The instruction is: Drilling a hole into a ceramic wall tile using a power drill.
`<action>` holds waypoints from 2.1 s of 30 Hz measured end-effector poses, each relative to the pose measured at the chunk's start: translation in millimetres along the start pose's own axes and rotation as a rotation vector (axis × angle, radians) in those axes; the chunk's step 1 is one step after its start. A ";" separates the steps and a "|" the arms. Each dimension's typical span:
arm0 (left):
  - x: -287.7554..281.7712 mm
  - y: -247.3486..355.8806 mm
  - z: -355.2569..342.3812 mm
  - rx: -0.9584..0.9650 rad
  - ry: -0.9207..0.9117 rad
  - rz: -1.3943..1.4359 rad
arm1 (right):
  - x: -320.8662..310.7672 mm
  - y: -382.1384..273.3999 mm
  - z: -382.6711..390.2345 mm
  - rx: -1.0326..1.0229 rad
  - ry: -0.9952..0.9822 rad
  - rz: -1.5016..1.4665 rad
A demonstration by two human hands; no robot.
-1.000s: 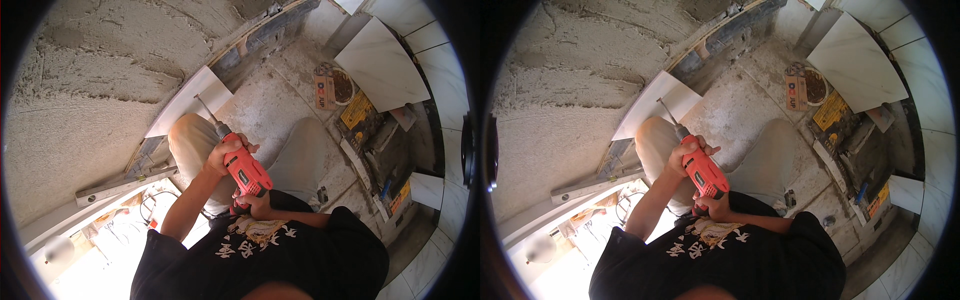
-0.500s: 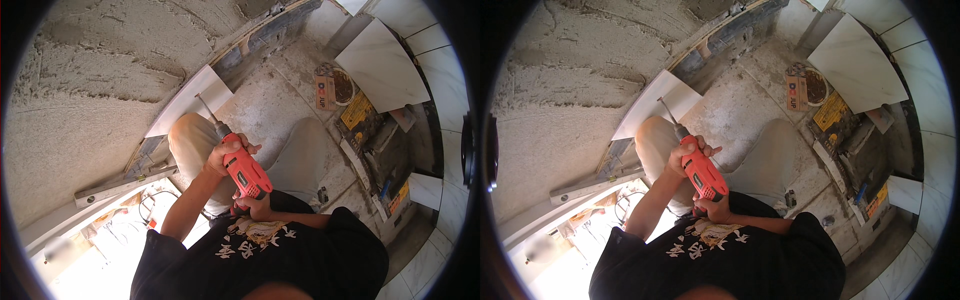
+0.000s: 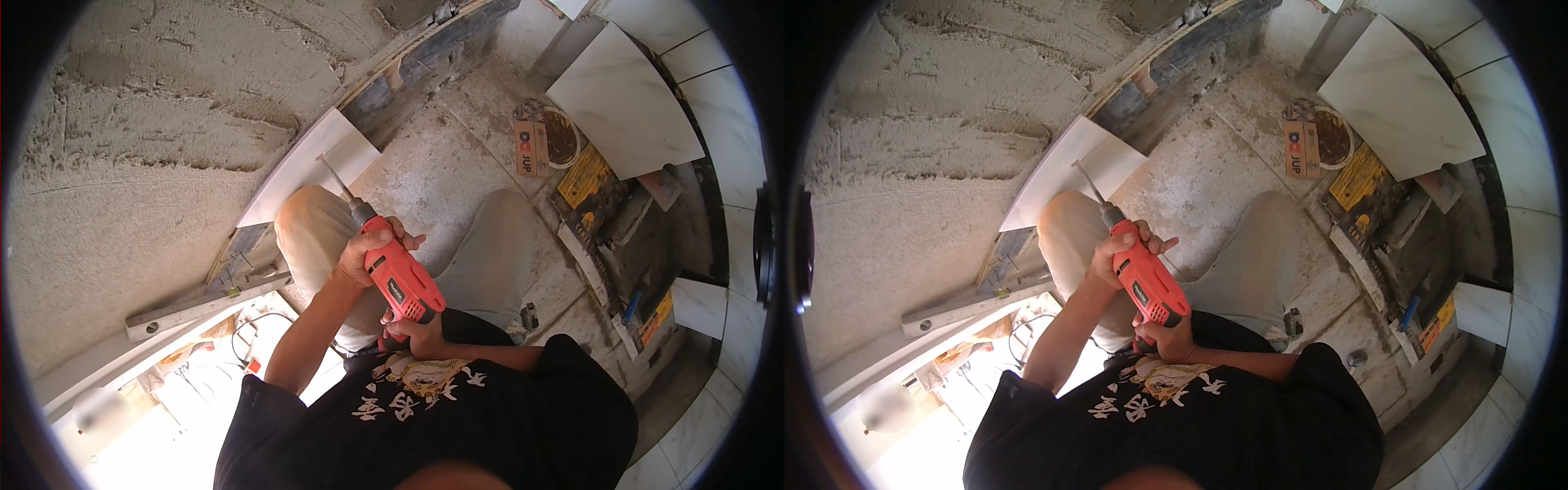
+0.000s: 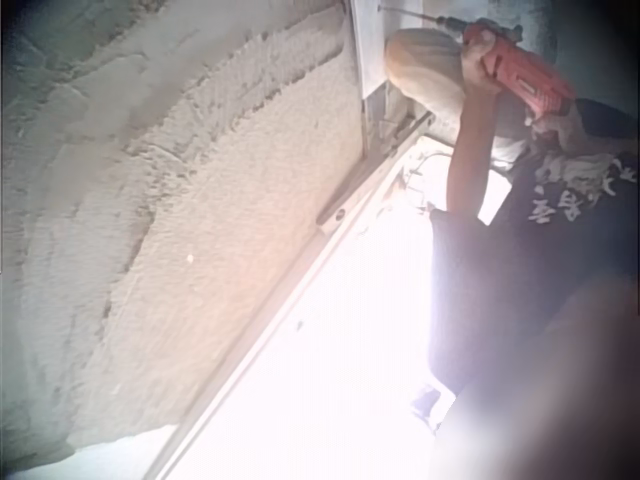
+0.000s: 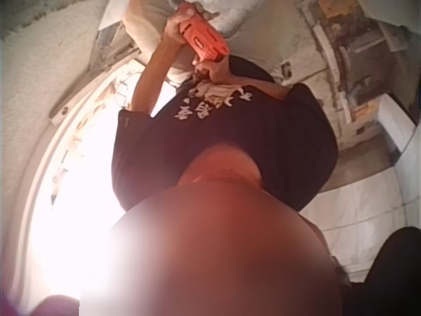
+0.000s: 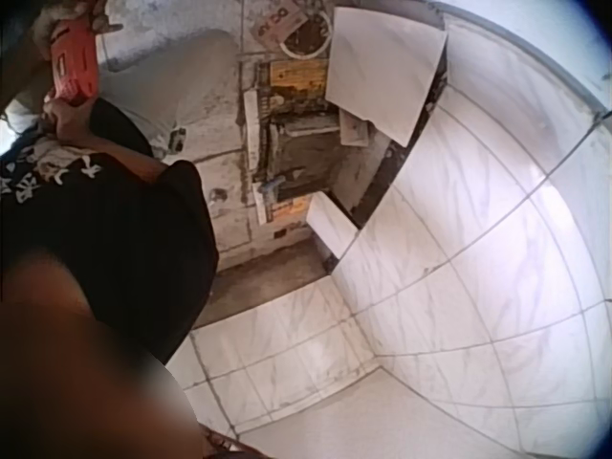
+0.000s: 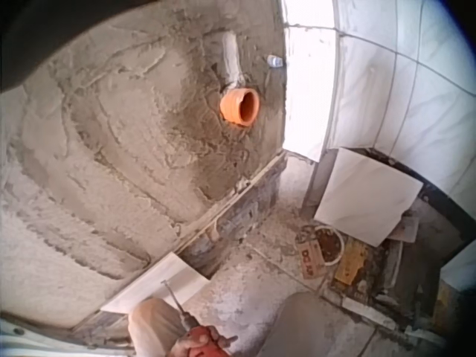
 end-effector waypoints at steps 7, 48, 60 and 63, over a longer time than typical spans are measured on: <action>-1.9 -1.2 -1.0 -0.009 0.008 -0.006 | -2.9 2.2 -1.9 0.019 -0.002 -0.033; -7.1 -4.2 -1.0 -0.050 0.034 -0.018 | -9.0 5.9 -4.3 0.040 0.022 -0.052; -11.7 -6.6 -2.9 -0.070 0.053 -0.011 | -12.4 6.5 -5.8 0.055 0.022 -0.117; -12.7 -6.5 -1.9 -0.078 0.082 -0.034 | -14.3 6.5 -6.8 0.041 0.017 -0.084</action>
Point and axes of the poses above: each hand's wrist, its own z-axis away from the middle knuckle, its own x-axis out of the palm, y = z × x, the point moved 5 cm from there along -z, towards the middle knuckle, and after that the axes turned 13 degrees about -z, right-handed, at the moved point
